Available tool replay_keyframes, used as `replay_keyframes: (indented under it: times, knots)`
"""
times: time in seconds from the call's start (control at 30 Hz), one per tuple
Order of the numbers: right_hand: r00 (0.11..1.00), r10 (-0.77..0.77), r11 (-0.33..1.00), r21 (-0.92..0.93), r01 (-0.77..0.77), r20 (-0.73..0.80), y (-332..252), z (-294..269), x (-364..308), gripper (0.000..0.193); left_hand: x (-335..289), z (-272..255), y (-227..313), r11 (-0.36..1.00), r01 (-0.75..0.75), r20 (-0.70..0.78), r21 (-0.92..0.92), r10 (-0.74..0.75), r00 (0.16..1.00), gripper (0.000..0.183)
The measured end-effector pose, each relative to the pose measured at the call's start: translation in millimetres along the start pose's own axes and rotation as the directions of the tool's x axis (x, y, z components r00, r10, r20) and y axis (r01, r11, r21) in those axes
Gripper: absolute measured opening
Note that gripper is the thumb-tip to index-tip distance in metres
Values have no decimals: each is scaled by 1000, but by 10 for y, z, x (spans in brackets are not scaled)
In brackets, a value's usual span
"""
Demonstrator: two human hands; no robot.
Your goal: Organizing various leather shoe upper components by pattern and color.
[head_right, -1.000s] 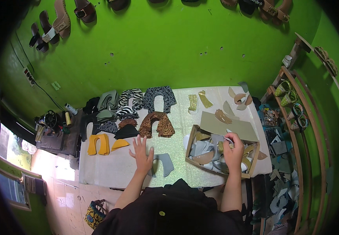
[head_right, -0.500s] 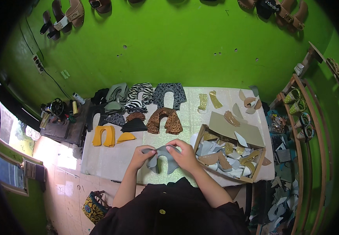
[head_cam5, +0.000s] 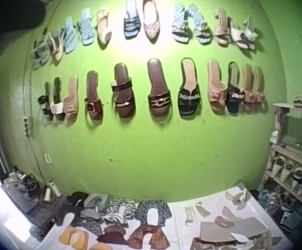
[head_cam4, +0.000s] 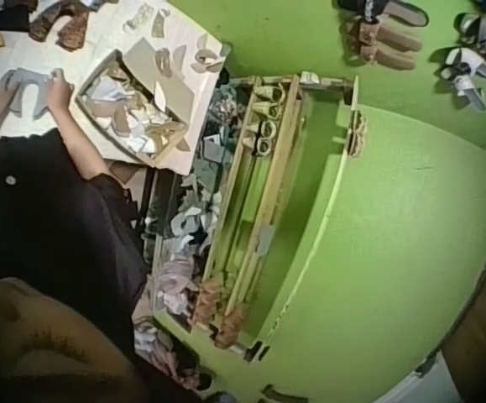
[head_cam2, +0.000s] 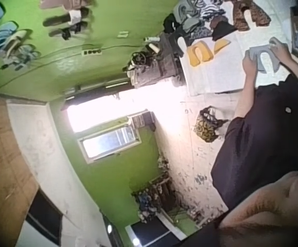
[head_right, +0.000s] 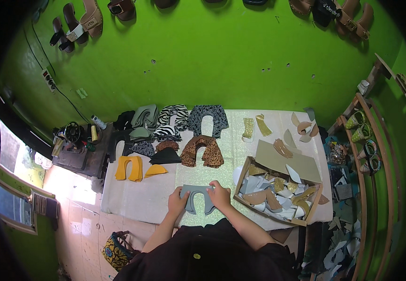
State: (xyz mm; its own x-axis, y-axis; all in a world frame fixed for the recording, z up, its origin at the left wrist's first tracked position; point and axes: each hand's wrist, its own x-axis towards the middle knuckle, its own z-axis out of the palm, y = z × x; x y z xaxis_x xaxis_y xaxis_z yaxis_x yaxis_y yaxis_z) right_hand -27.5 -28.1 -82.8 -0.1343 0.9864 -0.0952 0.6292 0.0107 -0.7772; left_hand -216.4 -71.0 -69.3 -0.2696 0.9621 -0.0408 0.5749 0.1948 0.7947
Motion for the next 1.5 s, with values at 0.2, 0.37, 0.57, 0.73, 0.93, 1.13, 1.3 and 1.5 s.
replay_keyframes:
  times: [0.2, 0.37, 0.57, 0.73, 0.93, 1.13, 1.3, 1.5]
  knots:
    - [988, -131, 956, -276, 103, -86, -153, -43, -105, 38, -41, -43, 81, 953, -15, 41, 302, 2, 999, 57]
    - [943, -311, 859, -390, 332, 119, -212, -79, -224, 56, 16, 36, 102, 881, -385, 105, 275, 370, 923, 70]
    - [961, -236, 867, -415, 276, 145, -171, -49, -352, 58, 56, 258, -77, 802, -452, 343, 391, 329, 880, 51]
    - [912, -383, 917, 60, 395, -147, -619, -875, -433, 20, 19, 222, -54, 821, -420, 334, 388, 300, 894, 50]
    - [936, 174, 984, 86, -155, -307, -1, -1658, -106, 22, -11, 200, -34, 850, -393, 309, 352, 291, 905, 55]
    - [931, 356, 885, -291, -364, -82, 384, -1325, 97, 58, 8, 207, 2, 952, -246, 152, 184, 220, 964, 66]
    - [921, 376, 829, -408, -383, -100, 357, -1325, 105, 65, 40, 115, 140, 962, -258, 43, 91, 255, 966, 65]
    - [905, 315, 910, -179, -373, -285, 484, -1356, -29, 41, 93, 9, 376, 944, -328, -53, -28, 326, 944, 60]
